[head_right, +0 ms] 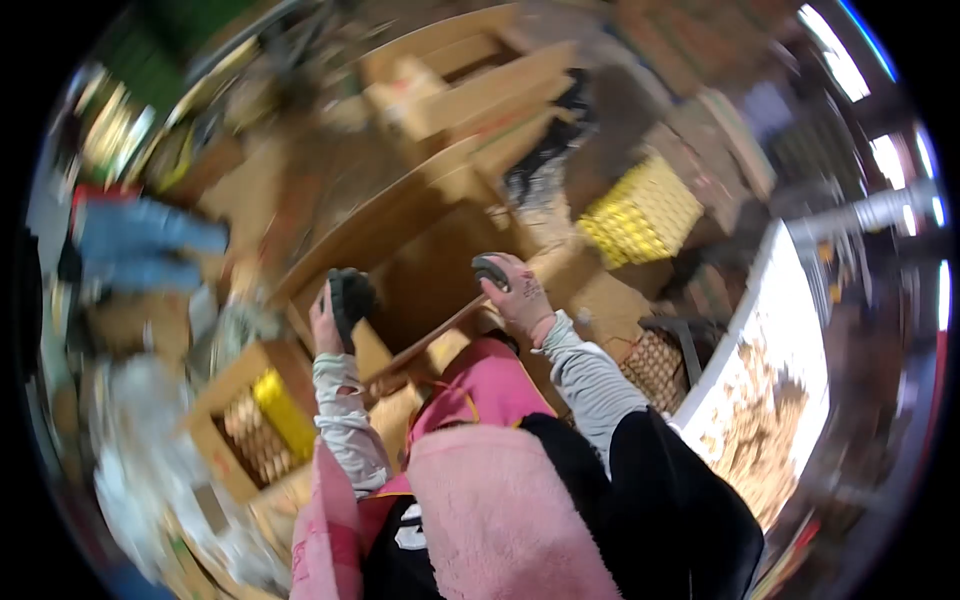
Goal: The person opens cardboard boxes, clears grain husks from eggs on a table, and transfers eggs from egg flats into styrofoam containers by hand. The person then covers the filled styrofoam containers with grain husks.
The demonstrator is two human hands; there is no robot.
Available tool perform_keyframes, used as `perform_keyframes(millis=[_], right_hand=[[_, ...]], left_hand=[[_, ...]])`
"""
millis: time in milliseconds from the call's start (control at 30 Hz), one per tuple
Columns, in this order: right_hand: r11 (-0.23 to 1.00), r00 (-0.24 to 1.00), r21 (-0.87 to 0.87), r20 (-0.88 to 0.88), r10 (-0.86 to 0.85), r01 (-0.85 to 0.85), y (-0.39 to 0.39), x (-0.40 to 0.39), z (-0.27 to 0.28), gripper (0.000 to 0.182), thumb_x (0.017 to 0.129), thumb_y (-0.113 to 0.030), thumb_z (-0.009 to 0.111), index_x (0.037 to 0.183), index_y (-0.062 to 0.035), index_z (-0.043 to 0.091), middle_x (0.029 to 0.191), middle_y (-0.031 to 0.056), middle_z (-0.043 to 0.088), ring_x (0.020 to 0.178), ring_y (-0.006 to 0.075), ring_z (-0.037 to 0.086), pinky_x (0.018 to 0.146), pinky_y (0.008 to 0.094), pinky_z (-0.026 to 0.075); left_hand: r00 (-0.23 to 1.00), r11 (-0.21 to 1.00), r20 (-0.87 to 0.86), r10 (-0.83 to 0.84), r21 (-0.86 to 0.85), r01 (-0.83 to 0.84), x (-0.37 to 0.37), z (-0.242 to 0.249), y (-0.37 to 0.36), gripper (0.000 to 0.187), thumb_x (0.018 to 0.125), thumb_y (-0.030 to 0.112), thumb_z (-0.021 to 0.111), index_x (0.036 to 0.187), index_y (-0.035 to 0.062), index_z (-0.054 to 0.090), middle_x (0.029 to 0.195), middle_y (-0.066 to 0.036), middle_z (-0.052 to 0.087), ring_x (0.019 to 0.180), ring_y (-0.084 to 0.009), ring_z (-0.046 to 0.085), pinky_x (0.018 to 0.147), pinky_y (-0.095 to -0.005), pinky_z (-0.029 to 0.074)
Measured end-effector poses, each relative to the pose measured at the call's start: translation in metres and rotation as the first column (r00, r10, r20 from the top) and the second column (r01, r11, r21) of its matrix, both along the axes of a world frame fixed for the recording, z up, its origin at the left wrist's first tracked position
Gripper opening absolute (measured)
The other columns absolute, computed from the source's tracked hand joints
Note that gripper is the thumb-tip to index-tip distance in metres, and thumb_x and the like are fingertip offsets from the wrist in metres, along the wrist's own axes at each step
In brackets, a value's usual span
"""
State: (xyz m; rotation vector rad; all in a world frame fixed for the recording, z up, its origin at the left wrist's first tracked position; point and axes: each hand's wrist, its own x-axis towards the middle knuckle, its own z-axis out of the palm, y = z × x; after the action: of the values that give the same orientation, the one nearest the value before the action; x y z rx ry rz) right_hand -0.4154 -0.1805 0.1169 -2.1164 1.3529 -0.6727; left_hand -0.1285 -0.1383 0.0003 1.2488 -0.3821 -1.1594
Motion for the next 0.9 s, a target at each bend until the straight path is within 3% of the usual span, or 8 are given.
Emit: perform_keyframes(millis=[67, 167, 200, 267, 500, 600, 733, 900], right_hand=[[0.972, 0.951, 0.070, 0.201, -0.235, 0.225, -0.009, -0.015, -0.022, 0.029, 0.082, -0.015, 0.061, 0.108, -0.0014, 0.061, 0.103, 0.0156, 0.063, 0.095, 0.0316, 0.061, 0.086, 0.0359, 0.049], [0.885, 0.867, 0.017, 0.191, -0.460, 0.465, -0.028, -0.112, -0.009, 0.030, 0.084, -0.020, 0.059, 0.107, -0.0005, 0.060, 0.097, 0.0172, 0.064, 0.091, 0.0309, 0.063, 0.083, 0.0356, 0.050], [0.872, 0.863, -0.029, 0.167, -0.477, 0.488, -0.039, -0.147, -0.011, 0.031, 0.085, -0.022, 0.059, 0.108, -0.0008, 0.060, 0.097, 0.0177, 0.064, 0.090, 0.0311, 0.063, 0.081, 0.0358, 0.050], [0.846, 0.837, 0.138, 0.131, -0.531, 0.515, -0.055, -0.205, -0.003, 0.033, 0.085, -0.026, 0.058, 0.109, -0.0033, 0.061, 0.098, 0.0187, 0.064, 0.091, 0.0330, 0.063, 0.078, 0.0386, 0.049], [0.877, 0.880, -0.068, 0.043, -0.474, 0.476, -0.104, -0.309, 0.052, 0.048, 0.085, -0.034, 0.057, 0.125, -0.0085, 0.053, 0.120, 0.0181, 0.058, 0.102, 0.0312, 0.060, 0.092, 0.0375, 0.046], [0.950, 0.957, -0.126, 0.074, -0.279, 0.286, -0.148, -0.222, 0.064, 0.058, 0.087, -0.043, 0.050, 0.132, -0.0054, 0.045, 0.140, 0.0211, 0.039, 0.131, 0.0339, 0.034, 0.111, 0.0442, 0.024], [0.990, 0.989, -0.041, -0.070, 0.130, -0.133, -0.158, -0.079, -0.037, 0.072, 0.087, -0.052, 0.047, 0.140, -0.0048, 0.034, 0.152, 0.0203, 0.019, 0.142, 0.0361, 0.011, 0.116, 0.0468, 0.006], [0.951, 0.904, -0.007, -0.314, 0.291, -0.309, -0.089, 0.043, -0.039, 0.063, 0.086, -0.044, 0.043, 0.135, -0.0043, 0.040, 0.148, 0.0205, 0.026, 0.139, 0.0402, 0.016, 0.110, 0.0605, 0.005]], left_hand=[[0.943, 0.926, -0.145, -0.299, 0.193, 0.323, -0.044, 0.050, -0.069, 0.047, 0.089, 0.049, 0.056, 0.099, 0.0034, 0.064, 0.093, -0.012, 0.066, 0.071, -0.0243, 0.067, 0.065, -0.0370, 0.057], [0.829, 0.866, 0.253, -0.499, 0.179, 0.466, -0.169, -0.066, -0.176, 0.044, 0.088, 0.044, 0.062, 0.091, 0.0001, 0.066, 0.080, -0.006, 0.063, 0.063, -0.0153, 0.056, 0.056, -0.0322, 0.047], [0.761, 0.640, -0.063, -0.646, 0.499, 0.584, -0.188, -0.119, -0.209, 0.053, 0.085, 0.045, 0.065, 0.104, -0.0044, 0.064, 0.094, -0.010, 0.064, 0.078, -0.0188, 0.060, 0.068, -0.0315, 0.050], [0.741, 0.682, -0.302, -0.599, 0.292, 0.670, -0.222, -0.242, -0.238, 0.067, 0.080, 0.055, 0.064, 0.109, -0.0055, 0.061, 0.101, -0.010, 0.064, 0.087, -0.0194, 0.060, 0.076, -0.0351, 0.050], [0.756, 0.719, 0.113, -0.645, 0.426, 0.549, -0.191, -0.073, -0.230, 0.063, 0.085, 0.046, 0.055, 0.122, -0.0035, 0.046, 0.119, -0.013, 0.047, 0.105, -0.0240, 0.044, 0.088, -0.0406, 0.036], [0.651, 0.715, 0.321, -0.688, 0.456, 0.530, -0.170, -0.015, -0.223, 0.062, 0.087, 0.043, 0.051, 0.127, -0.0027, 0.040, 0.126, -0.014, 0.040, 0.113, -0.0260, 0.037, 0.093, -0.0429, 0.030], [0.228, 0.676, 0.674, -0.703, 0.533, 0.509, -0.123, 0.055, -0.186, 0.062, 0.089, 0.038, 0.046, 0.134, -0.0015, 0.031, 0.136, -0.015, 0.031, 0.124, -0.0286, 0.027, 0.101, -0.0460, 0.023], [-0.256, 0.658, 0.702, -0.665, 0.713, 0.245, -0.100, 0.150, -0.129, 0.064, 0.092, 0.032, 0.040, 0.143, -0.0001, 0.020, 0.149, -0.017, 0.019, 0.137, -0.0319, 0.016, 0.110, -0.0499, 0.013]])
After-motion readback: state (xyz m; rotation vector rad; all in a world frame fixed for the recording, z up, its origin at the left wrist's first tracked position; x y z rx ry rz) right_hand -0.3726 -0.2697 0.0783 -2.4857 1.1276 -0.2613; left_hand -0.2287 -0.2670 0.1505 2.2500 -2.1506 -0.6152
